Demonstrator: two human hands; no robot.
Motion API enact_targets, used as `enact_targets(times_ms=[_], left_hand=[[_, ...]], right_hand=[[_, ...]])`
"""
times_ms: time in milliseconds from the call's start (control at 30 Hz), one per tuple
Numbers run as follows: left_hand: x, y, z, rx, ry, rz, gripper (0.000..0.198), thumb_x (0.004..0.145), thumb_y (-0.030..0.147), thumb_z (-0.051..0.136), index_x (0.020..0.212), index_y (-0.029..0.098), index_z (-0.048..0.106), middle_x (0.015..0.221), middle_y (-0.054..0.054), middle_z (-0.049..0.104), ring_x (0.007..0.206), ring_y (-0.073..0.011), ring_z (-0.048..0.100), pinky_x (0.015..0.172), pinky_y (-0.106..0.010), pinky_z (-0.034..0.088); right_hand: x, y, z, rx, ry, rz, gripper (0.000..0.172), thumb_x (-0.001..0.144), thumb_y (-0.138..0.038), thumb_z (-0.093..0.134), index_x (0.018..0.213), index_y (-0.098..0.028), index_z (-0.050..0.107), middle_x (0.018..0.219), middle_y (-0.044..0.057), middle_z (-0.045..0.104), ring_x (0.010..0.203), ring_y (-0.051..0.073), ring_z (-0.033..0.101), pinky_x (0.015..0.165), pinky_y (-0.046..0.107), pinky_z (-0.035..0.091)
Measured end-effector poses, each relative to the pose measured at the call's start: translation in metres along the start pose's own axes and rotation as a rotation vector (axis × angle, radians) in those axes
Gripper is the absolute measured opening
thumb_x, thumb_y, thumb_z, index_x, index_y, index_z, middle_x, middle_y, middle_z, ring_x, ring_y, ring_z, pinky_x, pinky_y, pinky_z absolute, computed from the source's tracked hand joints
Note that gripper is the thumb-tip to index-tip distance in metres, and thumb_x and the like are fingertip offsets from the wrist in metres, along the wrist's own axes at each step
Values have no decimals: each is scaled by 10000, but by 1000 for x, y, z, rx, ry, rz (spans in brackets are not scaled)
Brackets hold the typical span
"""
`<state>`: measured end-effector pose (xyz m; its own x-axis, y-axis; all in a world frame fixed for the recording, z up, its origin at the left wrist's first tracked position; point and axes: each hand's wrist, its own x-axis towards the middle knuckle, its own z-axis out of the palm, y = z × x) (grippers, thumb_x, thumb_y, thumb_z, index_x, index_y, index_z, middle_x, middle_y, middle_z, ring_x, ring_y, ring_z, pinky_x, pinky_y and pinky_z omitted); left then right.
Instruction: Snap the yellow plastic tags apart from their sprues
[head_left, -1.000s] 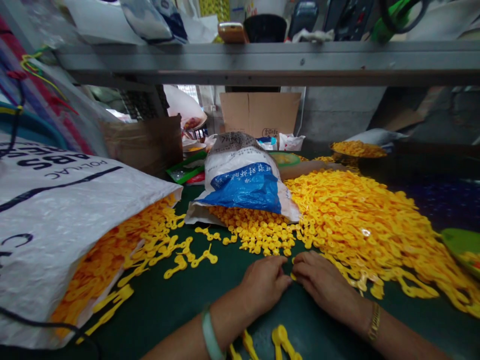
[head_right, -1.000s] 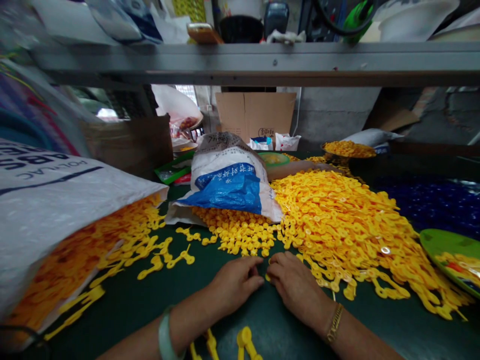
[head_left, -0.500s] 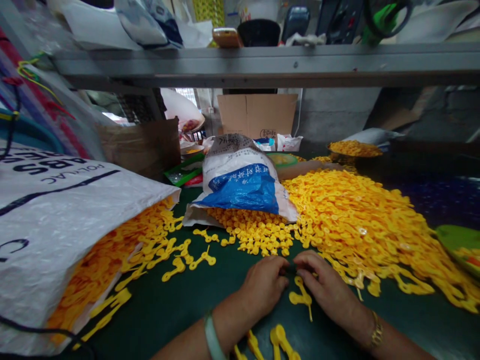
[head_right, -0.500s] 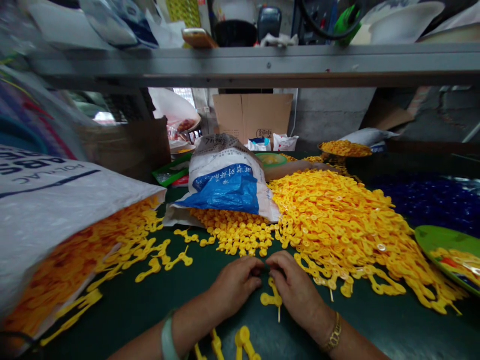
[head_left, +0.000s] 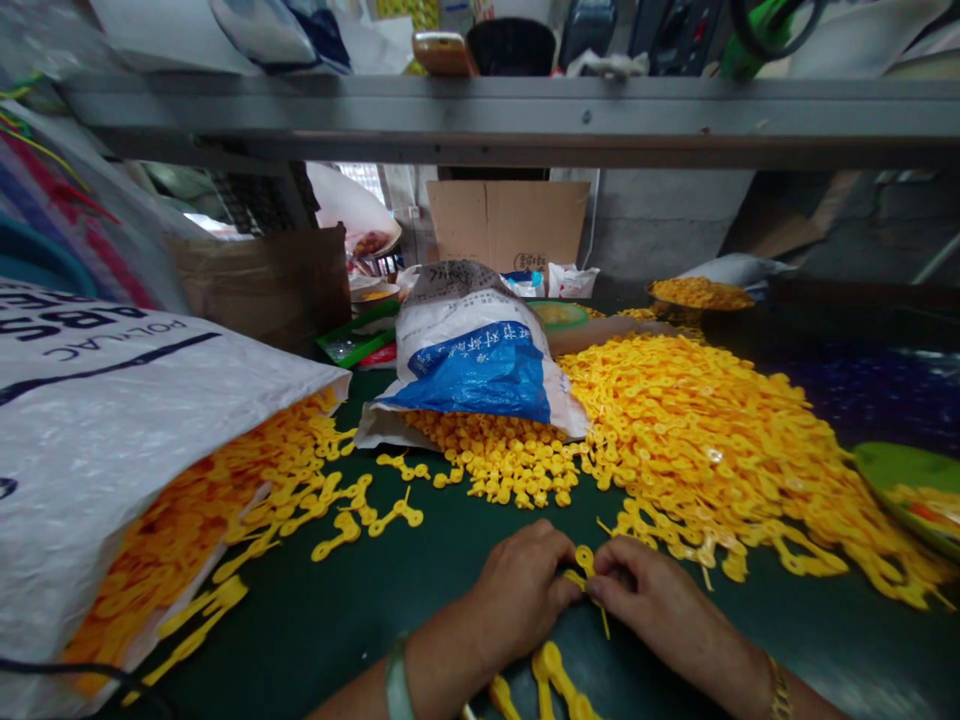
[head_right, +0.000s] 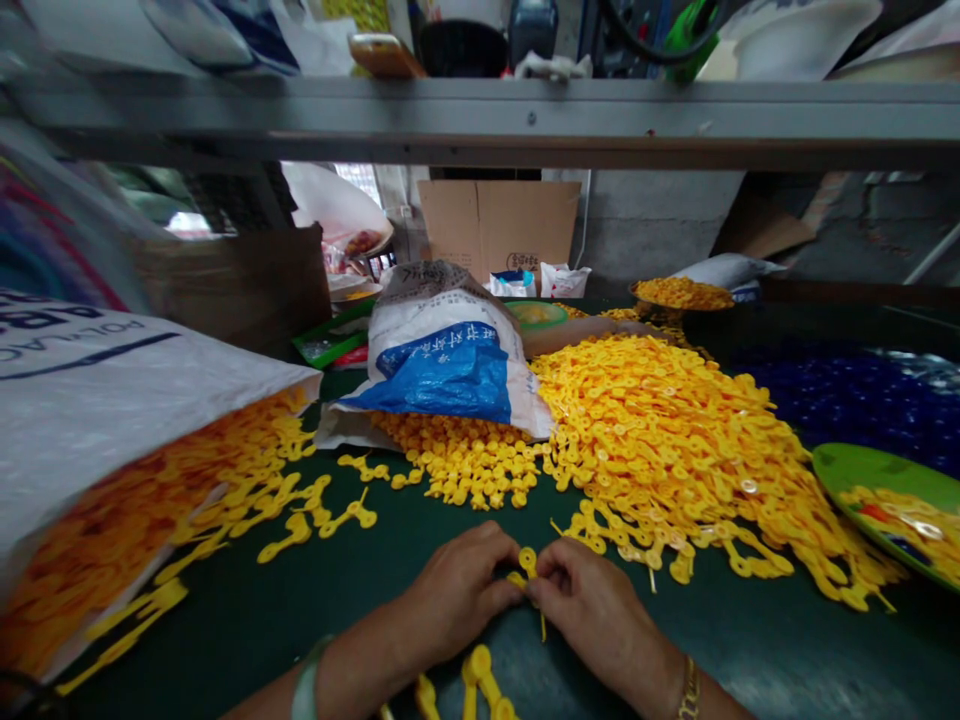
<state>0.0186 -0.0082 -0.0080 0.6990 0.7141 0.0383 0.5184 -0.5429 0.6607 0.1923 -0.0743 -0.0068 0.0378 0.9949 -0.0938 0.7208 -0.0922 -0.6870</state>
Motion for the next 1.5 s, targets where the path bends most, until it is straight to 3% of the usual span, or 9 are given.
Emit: enact_targets(times_ms=[167,333,533,833,1000,1100,1167,1267,1500], left_hand=[[-1,1,-5,-429,-51,-86,107,798,254,548,783,187,631,723,25,605,712,-136,548,639,-234,385],[2,-4,-3,-881,-119,-246,149,717,291,611,779,171,546,631,35,594,541,-99,530,532,-220,384],[5,-11,1,-1035,-153,-301,326,665,420,687,791,174,515,558,30,608,442,-96,526,489,-234,409],[4,-7,5,-1118,-132,-261,296,677,369,690,790,170,503,585,20,615,476,-95,540,513,-238,429],[0,-8,-13,-867,-269,-235,159,699,285,651,776,165,580,629,24,596,559,-114,539,568,-247,417],[6,-17,-29,-381,-23,-149,78,775,219,566,802,187,631,760,-1,628,737,-152,571,671,-260,414],[13,-25,-34,-67,132,-111,129,818,213,525,888,210,633,871,-17,633,847,-172,571,749,-272,408],[23,-34,-31,219,153,-104,165,819,222,543,964,240,620,968,-36,606,932,-201,557,788,-288,403],[20,-38,-22,198,185,-143,161,815,251,561,973,246,593,983,-45,579,929,-213,550,792,-298,399]], right_hand=[[5,-3,-5,306,-29,-73,151,836,-308,577,729,-203,584,699,-33,570,683,149,548,611,244,425],[11,-8,-6,678,-25,1,180,827,-361,611,766,-192,605,772,-3,655,743,165,596,686,270,462],[14,-3,4,976,-60,14,204,829,-383,645,809,-182,620,758,-8,661,617,117,555,605,241,433],[14,-3,4,1232,-162,50,207,819,-318,680,964,-172,655,782,7,640,668,122,550,627,251,422],[8,-1,-5,1202,-218,39,159,808,-313,675,893,-180,658,795,19,650,746,161,580,688,280,425],[7,2,-12,1220,-167,12,161,842,-337,631,911,-192,636,857,41,666,854,191,594,758,299,430],[7,1,-14,1254,-161,-4,130,862,-320,607,900,-196,621,757,14,633,721,161,587,686,286,443],[9,-2,-12,1284,-164,1,92,861,-290,611,872,-199,603,713,-25,568,544,105,515,542,250,422],[10,-2,0,1081,-192,56,174,898,-342,568,971,-187,598,767,-5,634,541,93,557,539,233,393]])
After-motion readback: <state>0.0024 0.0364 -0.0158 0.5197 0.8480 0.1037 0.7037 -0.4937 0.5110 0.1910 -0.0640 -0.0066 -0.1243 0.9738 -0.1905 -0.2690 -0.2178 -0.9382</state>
